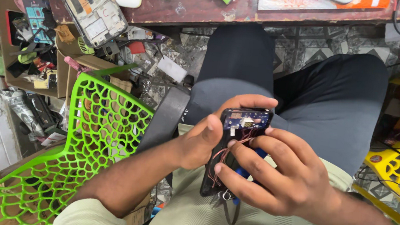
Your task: The person disassembles a portable power bank, removes the battery, and uses pliers and a screwdriver to detach the circuit board. They then use a soldering iron to desolder wires from the board and inspect the components.
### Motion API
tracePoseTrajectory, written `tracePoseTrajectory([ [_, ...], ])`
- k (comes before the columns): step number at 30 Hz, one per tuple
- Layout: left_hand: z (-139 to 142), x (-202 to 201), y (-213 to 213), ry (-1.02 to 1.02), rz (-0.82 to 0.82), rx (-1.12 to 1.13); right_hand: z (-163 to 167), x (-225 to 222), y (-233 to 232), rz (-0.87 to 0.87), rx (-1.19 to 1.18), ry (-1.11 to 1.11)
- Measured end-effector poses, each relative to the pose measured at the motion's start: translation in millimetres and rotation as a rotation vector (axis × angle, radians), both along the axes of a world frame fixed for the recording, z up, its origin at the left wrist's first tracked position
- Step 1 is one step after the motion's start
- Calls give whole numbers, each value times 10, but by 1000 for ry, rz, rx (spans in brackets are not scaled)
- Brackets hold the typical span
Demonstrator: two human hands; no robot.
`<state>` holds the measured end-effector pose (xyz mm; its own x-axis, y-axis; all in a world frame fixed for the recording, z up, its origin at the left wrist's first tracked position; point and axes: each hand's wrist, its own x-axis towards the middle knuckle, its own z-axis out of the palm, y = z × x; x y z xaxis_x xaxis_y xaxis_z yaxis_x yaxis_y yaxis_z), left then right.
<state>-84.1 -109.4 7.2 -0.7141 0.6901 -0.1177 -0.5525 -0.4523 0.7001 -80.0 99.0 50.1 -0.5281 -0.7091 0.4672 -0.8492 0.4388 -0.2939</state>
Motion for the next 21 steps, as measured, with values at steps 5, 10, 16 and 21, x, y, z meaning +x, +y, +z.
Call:
tracePoseTrajectory([
  [5, 9, -20, 4, -20, -25, 18, -56, 5, 17, 12, -7, 50],
  [10, 12, -21, 7, -138, -16, 99, -124, 14, 56, 24, -141, 106],
  [16, -26, 0, -20, -285, -31, 233, -178, 43, 112, 52, -285, 162],
  [21, -77, -31, 6, -261, 18, 296, -146, 51, 249, 123, -295, 89],
])
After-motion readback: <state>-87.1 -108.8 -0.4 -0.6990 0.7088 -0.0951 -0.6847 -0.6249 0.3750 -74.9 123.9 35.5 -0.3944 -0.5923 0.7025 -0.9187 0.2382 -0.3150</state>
